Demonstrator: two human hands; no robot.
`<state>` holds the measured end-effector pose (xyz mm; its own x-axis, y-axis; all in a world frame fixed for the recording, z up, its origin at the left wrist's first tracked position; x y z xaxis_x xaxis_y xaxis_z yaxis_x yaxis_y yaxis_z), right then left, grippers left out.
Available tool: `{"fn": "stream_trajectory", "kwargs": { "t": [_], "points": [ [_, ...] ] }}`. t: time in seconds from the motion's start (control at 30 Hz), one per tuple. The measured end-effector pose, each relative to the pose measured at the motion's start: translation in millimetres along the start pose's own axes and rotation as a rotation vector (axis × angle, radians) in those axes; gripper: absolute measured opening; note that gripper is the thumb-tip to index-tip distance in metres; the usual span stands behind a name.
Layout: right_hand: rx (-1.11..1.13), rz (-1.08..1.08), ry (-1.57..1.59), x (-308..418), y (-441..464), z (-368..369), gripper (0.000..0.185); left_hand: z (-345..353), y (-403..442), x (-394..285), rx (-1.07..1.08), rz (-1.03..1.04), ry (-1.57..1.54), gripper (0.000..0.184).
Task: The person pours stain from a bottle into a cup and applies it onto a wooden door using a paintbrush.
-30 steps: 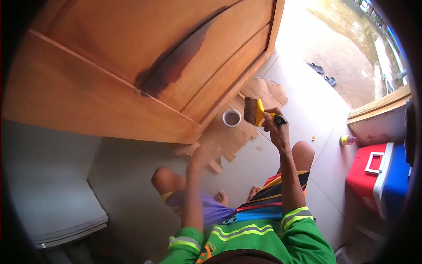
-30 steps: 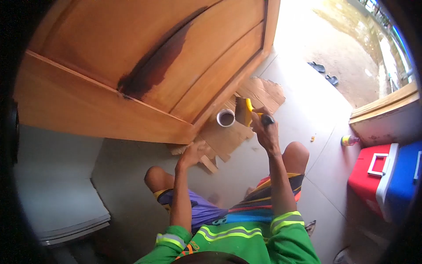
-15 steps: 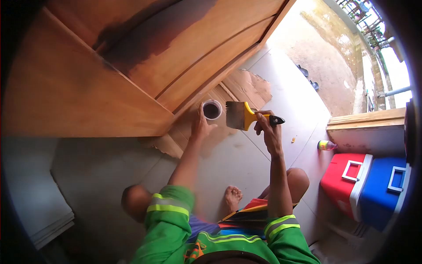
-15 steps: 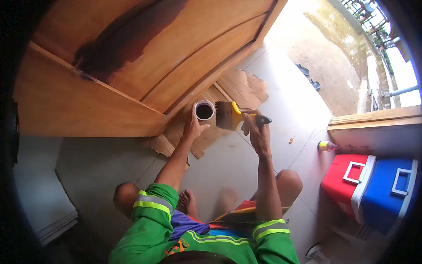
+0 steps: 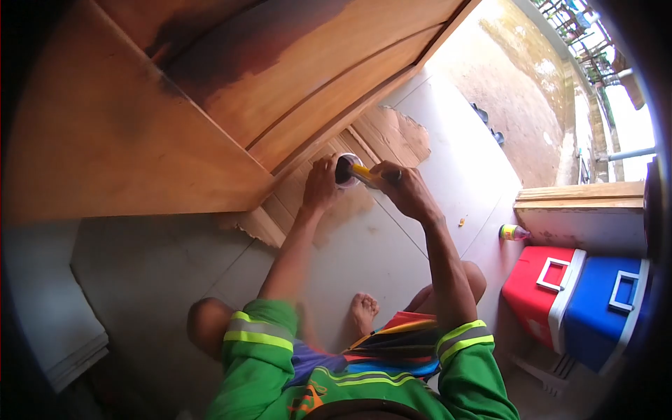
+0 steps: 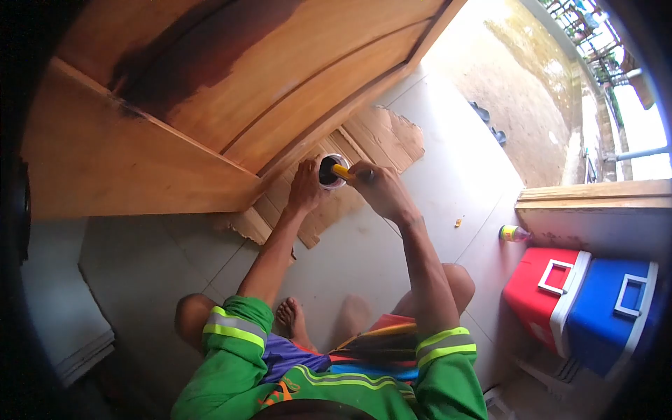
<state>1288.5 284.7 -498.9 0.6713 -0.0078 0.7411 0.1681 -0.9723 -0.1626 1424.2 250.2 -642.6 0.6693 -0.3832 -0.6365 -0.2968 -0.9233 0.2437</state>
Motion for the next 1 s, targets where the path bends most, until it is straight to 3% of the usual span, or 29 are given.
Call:
{"fn": "stream_trajectory", "kwargs": {
  "t": [0.2,0.6,1.0],
  "points": [
    [0.129,0.073,-0.142,12.7,16.1,12.4,0.024,-26.7,-2.3,-27.4,-0.078,0.088,-0.023,0.080],
    [0.282,0.007,-0.336,23.1,24.2,46.9,0.021,-20.9,-10.8,-30.8,0.058,-0.101,-0.100,0.080],
    [0.365,-0.077,-0.467,47.9,23.1,52.3,0.022,-47.4,-10.1,-41.6,-0.138,0.007,-0.161,0.084]
  ]
}}
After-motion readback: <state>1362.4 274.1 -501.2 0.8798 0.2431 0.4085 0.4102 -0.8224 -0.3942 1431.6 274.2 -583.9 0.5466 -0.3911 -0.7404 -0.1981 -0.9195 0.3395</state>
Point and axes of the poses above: each hand's wrist, its own y-axis towards the middle knuckle, its own z-axis out of the palm, x = y × z, the point moved 10 cm from there along y, towards the middle knuckle, and after that the axes turned 3 degrees about -z, right-handed, at the moved point
